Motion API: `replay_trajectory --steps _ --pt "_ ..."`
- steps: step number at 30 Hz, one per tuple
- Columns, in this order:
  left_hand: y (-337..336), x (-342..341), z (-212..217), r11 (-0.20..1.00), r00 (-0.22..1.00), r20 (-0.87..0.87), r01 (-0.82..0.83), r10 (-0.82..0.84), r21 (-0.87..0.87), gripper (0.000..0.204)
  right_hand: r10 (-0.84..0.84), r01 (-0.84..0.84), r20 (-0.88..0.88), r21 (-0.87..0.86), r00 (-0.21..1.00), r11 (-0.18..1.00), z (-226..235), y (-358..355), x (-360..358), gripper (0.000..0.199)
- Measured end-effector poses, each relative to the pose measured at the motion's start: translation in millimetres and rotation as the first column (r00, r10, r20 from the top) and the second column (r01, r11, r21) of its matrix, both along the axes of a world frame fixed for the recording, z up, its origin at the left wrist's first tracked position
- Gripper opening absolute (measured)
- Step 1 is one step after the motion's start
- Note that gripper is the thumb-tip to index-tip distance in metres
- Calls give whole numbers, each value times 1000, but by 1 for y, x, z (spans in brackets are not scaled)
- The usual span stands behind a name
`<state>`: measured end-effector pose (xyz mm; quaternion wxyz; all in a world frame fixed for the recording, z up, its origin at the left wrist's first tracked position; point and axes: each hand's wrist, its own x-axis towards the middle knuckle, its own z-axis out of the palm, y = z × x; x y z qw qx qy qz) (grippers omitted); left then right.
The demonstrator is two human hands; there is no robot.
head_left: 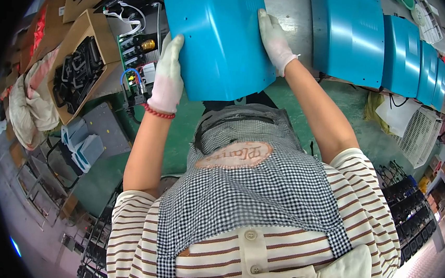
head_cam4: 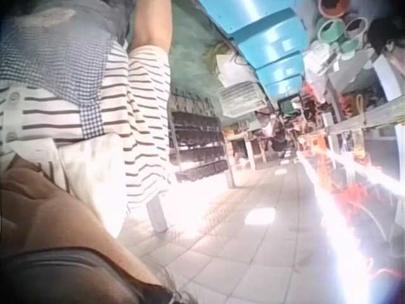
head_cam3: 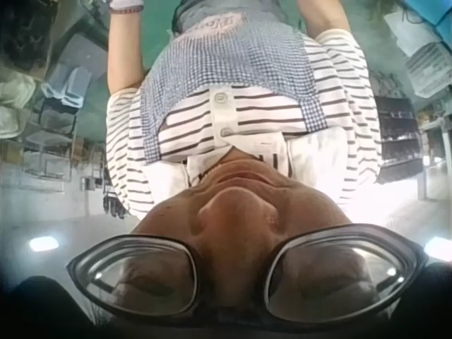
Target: The person assembles electronic components by fastening blue metal casings with screws using a pneumatic screwdriver.
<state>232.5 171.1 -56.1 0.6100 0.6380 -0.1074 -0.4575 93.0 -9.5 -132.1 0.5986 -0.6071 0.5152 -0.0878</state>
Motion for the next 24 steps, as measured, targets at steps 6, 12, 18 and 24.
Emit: replay_trajectory --steps 6,12,18,24 --pt "-22 -9 -11 977 982 103 -171 158 131 71 -19 11 -62 -123 998 992 11 -15 -14 69" --pt "-57 -20 -86 994 973 -209 -108 99 -31 78 -69 -26 -219 -403 973 915 58 -41 -44 63" --pt "-81 -20 -140 999 913 -406 -37 35 4 76 -70 -147 -405 -480 912 865 50 -38 -57 62" --pt "-74 -2 -113 960 905 411 -9 -112 281 56 14 -220 -409 -461 912 860 46 -30 -51 75"
